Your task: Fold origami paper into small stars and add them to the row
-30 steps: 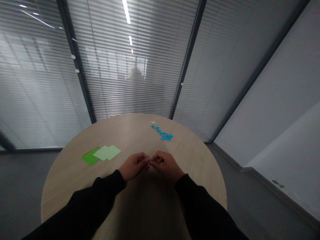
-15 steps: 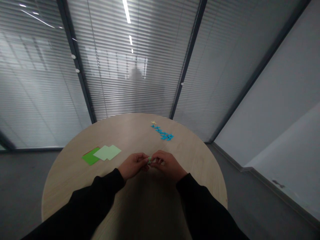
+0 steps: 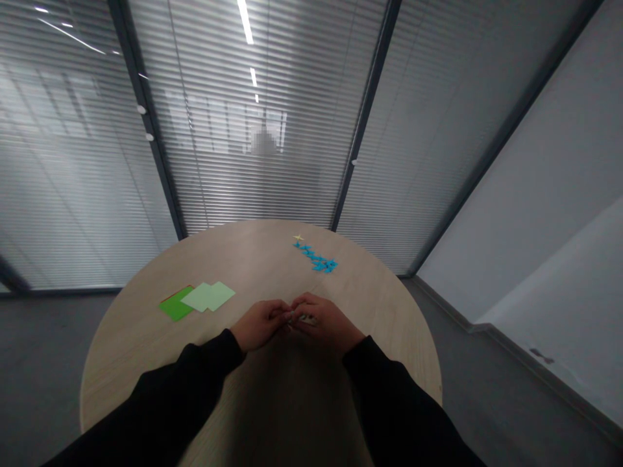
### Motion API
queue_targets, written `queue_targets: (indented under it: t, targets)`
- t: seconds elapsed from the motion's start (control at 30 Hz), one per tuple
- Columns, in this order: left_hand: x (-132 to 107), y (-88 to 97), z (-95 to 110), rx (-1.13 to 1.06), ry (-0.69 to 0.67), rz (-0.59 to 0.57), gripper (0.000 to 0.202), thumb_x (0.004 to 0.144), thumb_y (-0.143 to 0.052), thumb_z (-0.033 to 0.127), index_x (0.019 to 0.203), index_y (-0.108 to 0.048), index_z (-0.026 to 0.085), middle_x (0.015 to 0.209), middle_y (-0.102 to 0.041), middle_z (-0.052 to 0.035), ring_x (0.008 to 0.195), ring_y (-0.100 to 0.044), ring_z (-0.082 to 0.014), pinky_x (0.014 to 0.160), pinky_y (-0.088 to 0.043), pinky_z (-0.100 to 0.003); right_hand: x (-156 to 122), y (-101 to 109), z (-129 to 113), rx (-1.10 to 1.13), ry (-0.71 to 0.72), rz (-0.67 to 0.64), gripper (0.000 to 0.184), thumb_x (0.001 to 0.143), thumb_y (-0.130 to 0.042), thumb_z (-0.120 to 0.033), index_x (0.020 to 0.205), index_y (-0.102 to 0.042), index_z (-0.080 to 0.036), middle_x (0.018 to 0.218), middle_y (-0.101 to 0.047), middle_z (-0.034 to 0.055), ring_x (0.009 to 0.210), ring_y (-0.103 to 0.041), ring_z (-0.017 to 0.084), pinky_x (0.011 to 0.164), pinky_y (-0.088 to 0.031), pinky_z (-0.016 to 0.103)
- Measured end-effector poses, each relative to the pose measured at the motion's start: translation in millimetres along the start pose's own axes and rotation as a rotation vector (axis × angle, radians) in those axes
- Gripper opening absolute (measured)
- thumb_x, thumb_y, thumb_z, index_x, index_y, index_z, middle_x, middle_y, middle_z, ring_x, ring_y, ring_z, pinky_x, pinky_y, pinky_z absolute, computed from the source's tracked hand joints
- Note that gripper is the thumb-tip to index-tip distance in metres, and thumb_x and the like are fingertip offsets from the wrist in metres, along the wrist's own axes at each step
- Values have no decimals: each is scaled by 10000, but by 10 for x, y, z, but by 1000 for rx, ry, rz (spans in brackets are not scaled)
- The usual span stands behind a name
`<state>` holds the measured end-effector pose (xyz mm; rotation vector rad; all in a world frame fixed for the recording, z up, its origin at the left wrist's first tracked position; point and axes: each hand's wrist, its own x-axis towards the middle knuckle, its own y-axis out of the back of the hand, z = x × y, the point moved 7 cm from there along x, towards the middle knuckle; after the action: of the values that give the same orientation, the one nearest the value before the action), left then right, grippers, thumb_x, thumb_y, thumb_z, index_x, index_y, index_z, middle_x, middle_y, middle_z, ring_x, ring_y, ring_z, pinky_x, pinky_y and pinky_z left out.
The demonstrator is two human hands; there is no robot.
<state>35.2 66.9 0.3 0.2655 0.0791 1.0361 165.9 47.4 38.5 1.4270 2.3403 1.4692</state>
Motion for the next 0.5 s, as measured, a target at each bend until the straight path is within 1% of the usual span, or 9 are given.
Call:
queue_targets:
  t: [0.17, 0.3, 0.37, 0.4, 0.47, 0.5]
  targets:
    - [-19, -4, 34, 57, -36, 27, 284, 856, -600, 458, 889, -700, 195, 750, -743, -49, 677, -677, -202, 657, -503, -310, 7, -5, -78, -58, -4, -52, 117, 926, -619, -198, 934, -730, -235, 1090, -661, 63, 961, -642, 198, 859, -492, 328]
    - [-18, 9, 21, 96, -38, 55, 286, 861, -595, 442, 914, -703, 182, 755, -737, -54, 671, -669, -195, 659, -495, -310, 6, -1, -148, -126, -9, -87, 106, 921, -594, -156, 922, -689, -204, 1144, -644, 88, 995, -635, 212, 868, -483, 338]
    - [-6, 17, -11, 34, -21, 58, 316, 851, -614, 459, 938, -698, 167, 751, -728, -57, 656, -660, -188, 645, -493, -308, -2, 20, -129, -82, -36, -52, 81, 911, -597, -159, 938, -660, -201, 1092, -654, 83, 952, -637, 206, 836, -489, 332]
    - [1, 23, -32, -26, -4, 61, 336, 840, -634, 470, 951, -691, 159, 742, -721, -56, 646, -655, -183, 638, -494, -306, -7, 38, -95, -30, -66, -13, 80, 904, -602, -165, 961, -645, -201, 1044, -660, 73, 906, -639, 196, 805, -494, 323]
    - [9, 35, -80, -189, 49, 79, 368, 799, -699, 477, 960, -674, 147, 731, -708, -48, 634, -647, -167, 639, -500, -298, -26, 70, 17, 123, -164, 85, 181, 886, -620, -185, 1066, -610, -200, 938, -666, 44, 774, -634, 170, 707, -497, 292]
    - [9, 39, -101, -289, 78, 93, 376, 775, -735, 467, 957, -665, 145, 744, -705, -45, 637, -645, -155, 652, -507, -293, -38, 80, 78, 196, -214, 136, 236, 875, -633, -195, 1108, -599, -198, 938, -668, 40, 748, -632, 162, 681, -494, 283]
